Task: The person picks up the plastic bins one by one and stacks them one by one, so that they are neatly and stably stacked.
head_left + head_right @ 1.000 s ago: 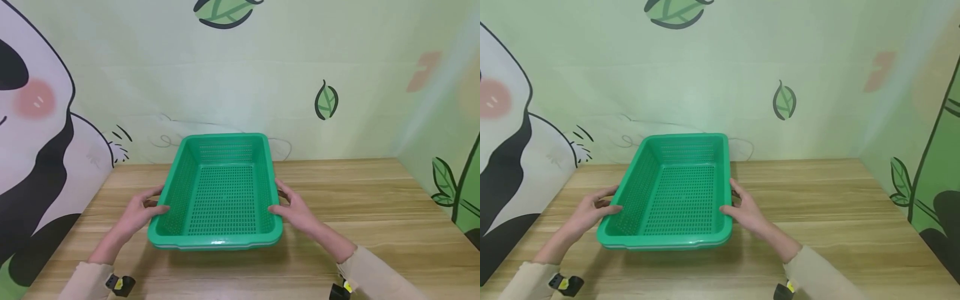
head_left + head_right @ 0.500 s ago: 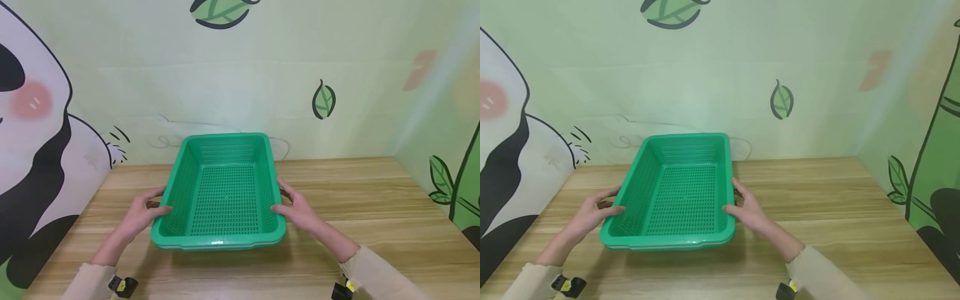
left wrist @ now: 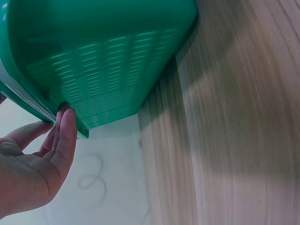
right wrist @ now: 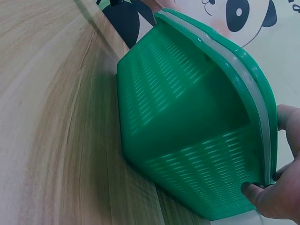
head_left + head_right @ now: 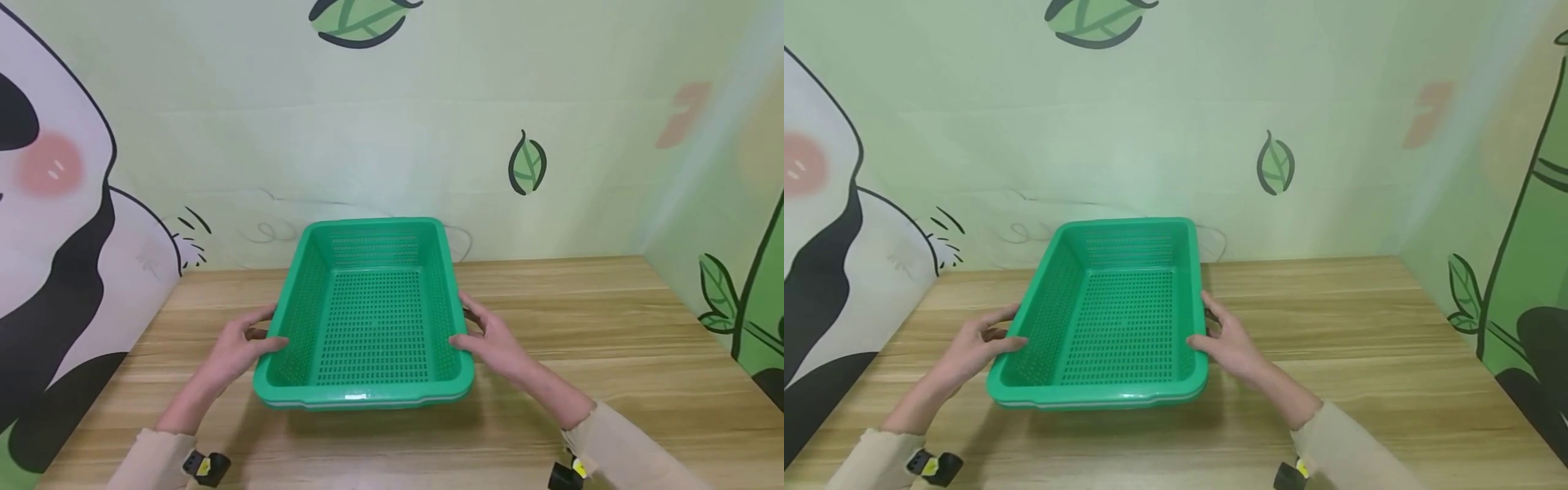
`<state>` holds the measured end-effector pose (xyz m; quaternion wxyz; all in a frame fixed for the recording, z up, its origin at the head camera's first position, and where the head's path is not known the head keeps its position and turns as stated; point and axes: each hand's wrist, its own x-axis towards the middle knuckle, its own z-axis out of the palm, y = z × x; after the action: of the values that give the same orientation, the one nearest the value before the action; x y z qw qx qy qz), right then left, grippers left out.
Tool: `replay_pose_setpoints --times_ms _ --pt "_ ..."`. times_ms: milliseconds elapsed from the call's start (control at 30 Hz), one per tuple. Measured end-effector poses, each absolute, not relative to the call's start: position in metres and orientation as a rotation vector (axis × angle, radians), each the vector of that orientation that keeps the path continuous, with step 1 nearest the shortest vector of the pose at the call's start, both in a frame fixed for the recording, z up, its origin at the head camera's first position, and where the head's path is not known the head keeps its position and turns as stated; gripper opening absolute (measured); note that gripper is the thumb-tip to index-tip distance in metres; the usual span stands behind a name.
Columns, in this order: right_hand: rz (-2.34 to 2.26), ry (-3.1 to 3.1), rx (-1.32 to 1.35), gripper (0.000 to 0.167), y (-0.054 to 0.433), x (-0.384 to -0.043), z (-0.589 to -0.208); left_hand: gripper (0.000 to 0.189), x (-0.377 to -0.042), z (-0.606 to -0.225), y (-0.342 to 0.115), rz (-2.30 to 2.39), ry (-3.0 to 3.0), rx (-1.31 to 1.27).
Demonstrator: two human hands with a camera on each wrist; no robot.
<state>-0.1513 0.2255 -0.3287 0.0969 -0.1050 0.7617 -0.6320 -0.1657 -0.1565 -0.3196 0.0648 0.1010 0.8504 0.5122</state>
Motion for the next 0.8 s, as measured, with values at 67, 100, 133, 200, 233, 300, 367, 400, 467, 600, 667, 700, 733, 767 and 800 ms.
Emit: replay_pose_setpoints --times_ms 67,100,133,200,233,300,367,400,467,600,667,700,733,767,800 --pt "-1.869 2.26 -0.318 0.079 0.227 -0.151 -0.329 0.063 -0.166 -0.32 -0.155 1.551 2.559 0.301" --pt "-1.87 2.259 -0.322 0.079 0.228 -0.151 -0.329 0.064 -0.166 -0.319 -0.154 1.551 2.559 0.3" --pt "-1.871 2.262 -0.327 0.079 0.229 -0.151 -0.329 0.064 -0.166 -0.319 -0.153 1.555 2.556 0.301" --pt "-1.875 2.259 -0.336 0.078 0.23 -0.15 -0.328 0.064 -0.167 -0.319 -0.152 1.556 2.552 0.304" --pt "-1.877 2.26 -0.338 0.078 0.231 -0.15 -0.328 0.064 -0.167 -0.319 -0.151 1.556 2.55 0.304" --pt "-1.884 2.249 -0.335 0.078 0.232 -0.149 -0.328 0.064 -0.167 -0.319 -0.15 1.552 2.55 0.305" --pt "-1.886 2.241 -0.331 0.079 0.233 -0.149 -0.327 0.064 -0.167 -0.319 -0.149 1.552 2.544 0.305" --pt "-1.886 2.236 -0.331 0.079 0.234 -0.148 -0.327 0.064 -0.167 -0.319 -0.148 1.556 2.54 0.306" --pt "-1.887 2.233 -0.331 0.079 0.236 -0.148 -0.327 0.064 -0.167 -0.32 -0.147 1.566 2.538 0.313" --pt "-1.889 2.231 -0.335 0.079 0.239 -0.149 -0.328 0.063 -0.168 -0.322 -0.143 1.594 2.53 0.323" --pt "-1.892 2.234 -0.333 0.079 0.24 -0.149 -0.328 0.063 -0.168 -0.322 -0.141 1.6 2.528 0.323" --pt "-1.891 2.239 -0.33 0.079 0.24 -0.149 -0.329 0.063 -0.168 -0.322 -0.141 1.602 2.525 0.321" --pt "-1.891 2.242 -0.327 0.079 0.241 -0.149 -0.329 0.063 -0.168 -0.322 -0.14 1.606 2.522 0.319" --pt "-1.89 2.246 -0.323 0.079 0.241 -0.149 -0.328 0.063 -0.168 -0.322 -0.14 1.606 2.52 0.318" --pt "-1.889 2.247 -0.318 0.079 0.242 -0.148 -0.328 0.063 -0.168 -0.322 -0.139 1.606 2.519 0.317"
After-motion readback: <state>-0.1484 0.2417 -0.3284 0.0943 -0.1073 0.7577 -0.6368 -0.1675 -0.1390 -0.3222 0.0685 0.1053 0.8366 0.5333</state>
